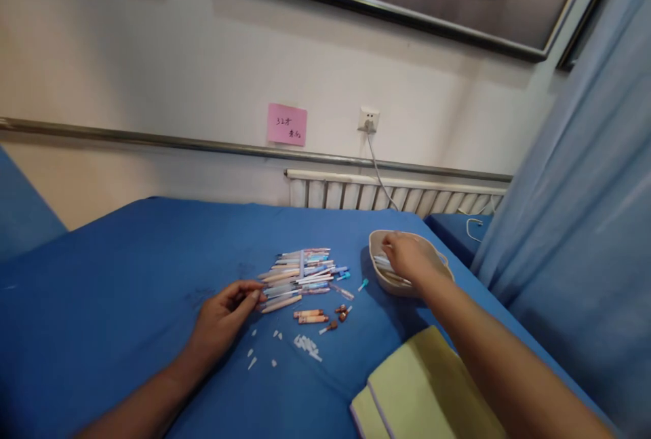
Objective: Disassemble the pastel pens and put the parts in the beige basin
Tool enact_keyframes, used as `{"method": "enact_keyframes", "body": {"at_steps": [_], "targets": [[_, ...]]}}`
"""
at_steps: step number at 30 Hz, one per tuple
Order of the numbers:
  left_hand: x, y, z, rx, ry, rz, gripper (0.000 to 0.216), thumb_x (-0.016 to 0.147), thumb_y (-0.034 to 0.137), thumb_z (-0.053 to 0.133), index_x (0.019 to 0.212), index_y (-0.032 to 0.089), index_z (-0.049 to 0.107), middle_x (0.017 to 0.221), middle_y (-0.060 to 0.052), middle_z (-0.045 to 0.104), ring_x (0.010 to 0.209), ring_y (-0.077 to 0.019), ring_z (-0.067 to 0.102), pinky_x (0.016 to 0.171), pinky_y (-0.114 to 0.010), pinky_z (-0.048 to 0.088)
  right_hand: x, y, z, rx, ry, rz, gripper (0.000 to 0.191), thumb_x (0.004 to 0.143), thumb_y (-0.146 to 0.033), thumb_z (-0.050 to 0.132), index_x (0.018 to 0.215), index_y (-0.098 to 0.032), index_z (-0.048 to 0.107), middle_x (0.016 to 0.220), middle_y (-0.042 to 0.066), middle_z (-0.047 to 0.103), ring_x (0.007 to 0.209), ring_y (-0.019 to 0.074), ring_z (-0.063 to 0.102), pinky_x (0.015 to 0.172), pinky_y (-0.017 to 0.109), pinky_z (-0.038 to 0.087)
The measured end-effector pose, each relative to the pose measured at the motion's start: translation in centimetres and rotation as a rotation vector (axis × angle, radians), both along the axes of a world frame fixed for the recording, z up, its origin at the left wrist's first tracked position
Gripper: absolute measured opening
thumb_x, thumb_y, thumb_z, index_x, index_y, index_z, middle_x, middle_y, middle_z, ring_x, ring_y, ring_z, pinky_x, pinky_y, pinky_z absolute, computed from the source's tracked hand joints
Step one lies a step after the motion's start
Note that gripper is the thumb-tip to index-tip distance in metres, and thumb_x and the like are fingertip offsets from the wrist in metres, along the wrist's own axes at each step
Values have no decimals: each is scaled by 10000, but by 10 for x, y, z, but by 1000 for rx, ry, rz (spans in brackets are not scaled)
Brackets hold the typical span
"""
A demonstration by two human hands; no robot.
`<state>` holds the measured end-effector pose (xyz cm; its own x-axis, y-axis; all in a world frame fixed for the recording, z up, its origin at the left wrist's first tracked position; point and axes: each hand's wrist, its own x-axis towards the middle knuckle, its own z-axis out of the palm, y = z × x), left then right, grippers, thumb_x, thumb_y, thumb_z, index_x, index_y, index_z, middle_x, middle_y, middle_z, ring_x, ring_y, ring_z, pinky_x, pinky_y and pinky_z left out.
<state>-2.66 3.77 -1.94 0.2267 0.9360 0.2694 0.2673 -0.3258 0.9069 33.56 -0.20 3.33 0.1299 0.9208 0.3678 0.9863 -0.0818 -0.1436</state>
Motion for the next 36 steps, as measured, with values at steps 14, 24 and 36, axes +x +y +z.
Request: {"method": "enact_keyframes", "body": {"at_steps": [14,24,36], "targets": [[-5,9,-2,44,-16,61,246,794,368,543,922,171,617,740,-13,681,627,-137,595,599,-244,467,-128,-19,-36,12,507,379,129,848,-225,489,789,-205,601,752,2,616,688,143,567,619,240,413],[-11,20,0,80,116,198,249,793,373,535,923,176,616,767,-24,695,682,-164,641,689,-282,506,-93,3,-70,-27,617,269,157,843,-273,474,796,-230,618,799,30,654,748,185,604,679,276,448],[-10,19,8,168,171,229,298,787,398,506,934,162,614,742,-26,689,638,-153,626,660,-278,507,-105,8,-60,5,354,409,247,857,-147,481,1045,-229,617,1058,35,648,1009,189,542,916,322,377]]}}
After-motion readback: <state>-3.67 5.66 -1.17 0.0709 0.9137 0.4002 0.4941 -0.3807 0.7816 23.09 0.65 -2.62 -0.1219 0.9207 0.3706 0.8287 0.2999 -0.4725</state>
